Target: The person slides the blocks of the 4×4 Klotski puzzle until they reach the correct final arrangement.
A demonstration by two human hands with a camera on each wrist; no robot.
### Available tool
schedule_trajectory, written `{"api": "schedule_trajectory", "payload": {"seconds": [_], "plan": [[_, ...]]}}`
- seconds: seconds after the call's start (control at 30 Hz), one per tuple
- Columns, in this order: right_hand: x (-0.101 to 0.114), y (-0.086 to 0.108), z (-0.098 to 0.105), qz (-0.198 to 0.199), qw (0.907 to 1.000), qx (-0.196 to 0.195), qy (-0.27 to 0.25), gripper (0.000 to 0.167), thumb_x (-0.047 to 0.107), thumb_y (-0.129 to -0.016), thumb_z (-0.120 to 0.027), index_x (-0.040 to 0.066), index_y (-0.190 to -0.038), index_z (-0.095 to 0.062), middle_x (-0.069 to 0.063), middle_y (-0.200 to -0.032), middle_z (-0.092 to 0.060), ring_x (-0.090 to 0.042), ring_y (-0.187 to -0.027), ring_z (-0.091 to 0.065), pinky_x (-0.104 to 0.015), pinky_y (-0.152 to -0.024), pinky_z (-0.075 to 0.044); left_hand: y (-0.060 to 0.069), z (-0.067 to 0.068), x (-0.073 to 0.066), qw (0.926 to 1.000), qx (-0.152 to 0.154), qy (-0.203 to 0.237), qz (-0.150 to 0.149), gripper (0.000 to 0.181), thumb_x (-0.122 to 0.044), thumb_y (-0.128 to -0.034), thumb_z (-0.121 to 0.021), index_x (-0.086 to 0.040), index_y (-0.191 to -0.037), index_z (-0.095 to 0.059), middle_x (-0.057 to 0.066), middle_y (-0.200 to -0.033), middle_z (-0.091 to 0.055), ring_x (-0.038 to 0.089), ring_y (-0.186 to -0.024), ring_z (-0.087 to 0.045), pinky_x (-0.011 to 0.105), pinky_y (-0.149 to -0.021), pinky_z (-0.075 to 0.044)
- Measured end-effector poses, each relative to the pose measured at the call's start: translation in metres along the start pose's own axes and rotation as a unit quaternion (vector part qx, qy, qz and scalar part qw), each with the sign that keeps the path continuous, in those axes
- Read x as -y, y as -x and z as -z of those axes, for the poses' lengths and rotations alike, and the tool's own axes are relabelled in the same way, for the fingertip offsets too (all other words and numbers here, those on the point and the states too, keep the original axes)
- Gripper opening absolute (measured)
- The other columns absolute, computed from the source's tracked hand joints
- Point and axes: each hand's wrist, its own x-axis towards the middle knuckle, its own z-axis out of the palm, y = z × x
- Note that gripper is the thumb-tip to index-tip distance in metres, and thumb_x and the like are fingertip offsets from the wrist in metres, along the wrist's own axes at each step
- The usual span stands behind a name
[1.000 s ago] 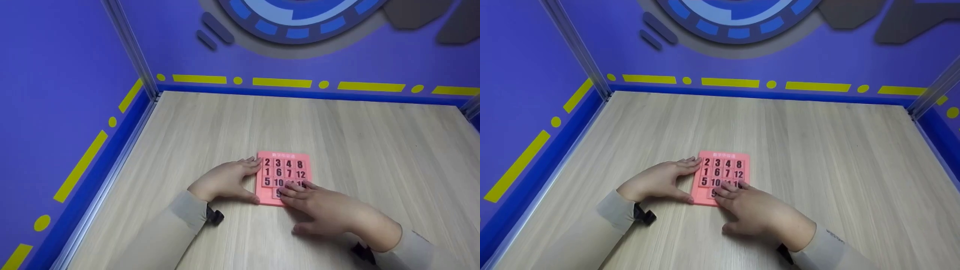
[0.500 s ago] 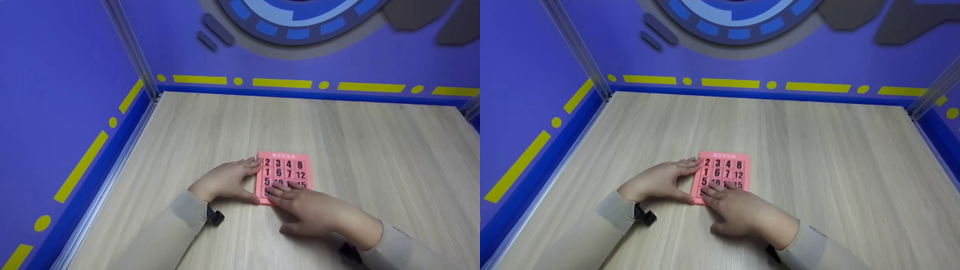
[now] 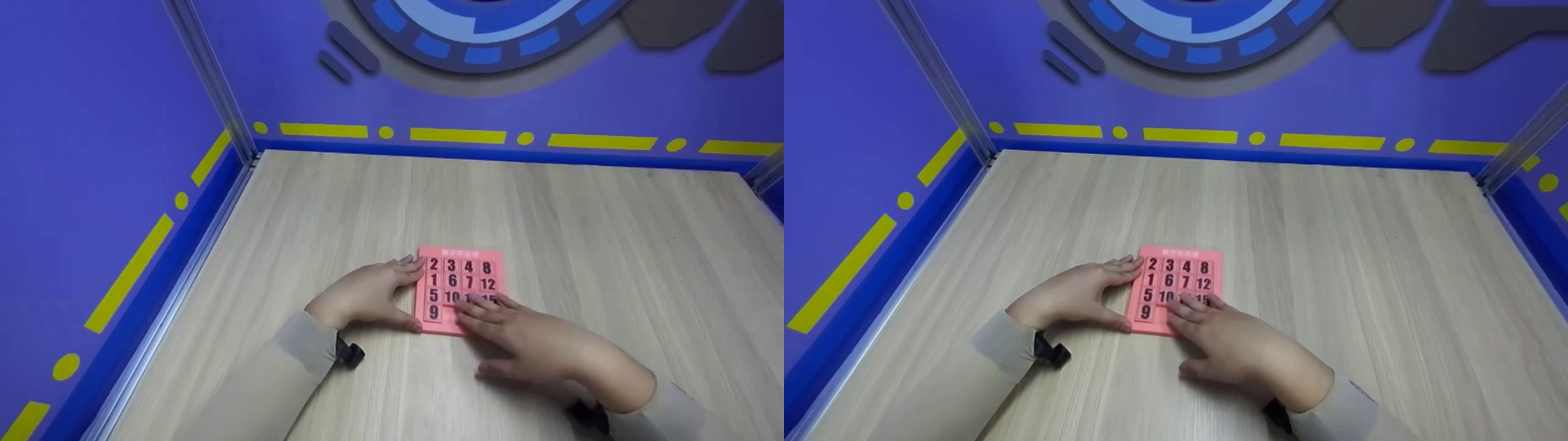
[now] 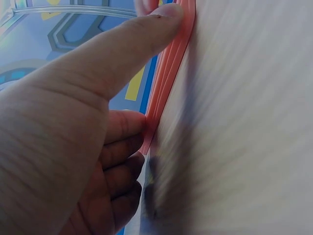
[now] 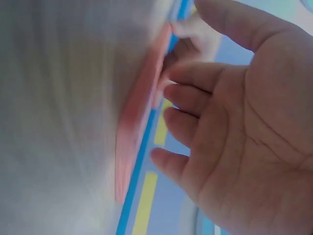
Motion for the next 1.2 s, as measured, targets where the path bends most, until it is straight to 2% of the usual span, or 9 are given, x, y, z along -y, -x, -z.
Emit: {"api": "schedule_trajectory", "payload": {"seconds": [0.13, 0.23, 0.73, 0.97, 1.2], "plan": [[-0.005, 0.005, 0.002, 0.000, 1.0000, -0.006, 0.002, 0.076, 0.053, -0.108, -0.071, 0.012, -0.170, -0.053, -0.007, -0.182, -0.045, -0.037, -0.170, -0.042, -0.071, -0.140, -0.028, 0.003, 0.002, 0.002, 1.0000, -0.003, 0.002, 0.008, 0.113, -0.063, -0.0860, -0.093, -0.019, -0.176, -0.040, -0.007, -0.187, -0.028, 0.018, -0.178, -0.022, 0.043, -0.147, -0.022], [-0.006, 0.004, 0.001, 0.004, 0.9999, -0.011, 0.003, 0.076, 0.054, -0.108, -0.071, 0.011, -0.168, -0.055, -0.008, -0.180, -0.047, -0.038, -0.169, -0.044, -0.072, -0.139, -0.029, 0.004, 0.004, 0.004, 0.9999, -0.006, 0.000, 0.010, 0.114, -0.063, -0.0860, -0.094, -0.019, -0.176, -0.040, -0.006, -0.187, -0.028, 0.019, -0.178, -0.022, 0.043, -0.147, -0.023], [0.000, -0.007, -0.007, 0.007, 0.9995, 0.004, -0.030, 0.090, 0.055, -0.104, -0.074, 0.011, -0.175, -0.042, -0.003, -0.188, -0.030, -0.035, -0.175, -0.030, -0.067, -0.143, -0.019, 0.003, 0.005, 0.003, 0.9998, -0.012, -0.009, 0.012, 0.113, -0.063, -0.0850, -0.094, -0.018, -0.175, -0.042, -0.004, -0.187, -0.029, 0.021, -0.177, -0.025, 0.044, -0.147, -0.024], [0.000, -0.007, -0.007, 0.014, 0.9996, 0.004, -0.026, 0.089, 0.054, -0.105, -0.073, 0.012, -0.176, -0.041, -0.003, -0.189, -0.029, -0.035, -0.176, -0.028, -0.068, -0.143, -0.019, 0.001, 0.005, -0.001, 0.9999, -0.013, -0.009, 0.006, 0.115, -0.063, -0.0841, -0.095, -0.017, -0.175, -0.042, -0.001, -0.187, -0.030, 0.022, -0.177, -0.025, 0.044, -0.147, -0.025], [-0.001, -0.004, -0.013, 0.019, 0.9995, 0.004, -0.025, 0.089, 0.052, -0.105, -0.073, 0.012, -0.177, -0.038, -0.002, -0.190, -0.025, -0.035, -0.176, -0.026, -0.069, -0.143, -0.018, -0.002, -0.001, -0.003, 0.9999, -0.007, -0.008, 0.006, 0.116, -0.064, -0.0840, -0.094, -0.018, -0.176, -0.040, -0.003, -0.187, -0.029, 0.022, -0.177, -0.025, 0.044, -0.147, -0.024]]}}
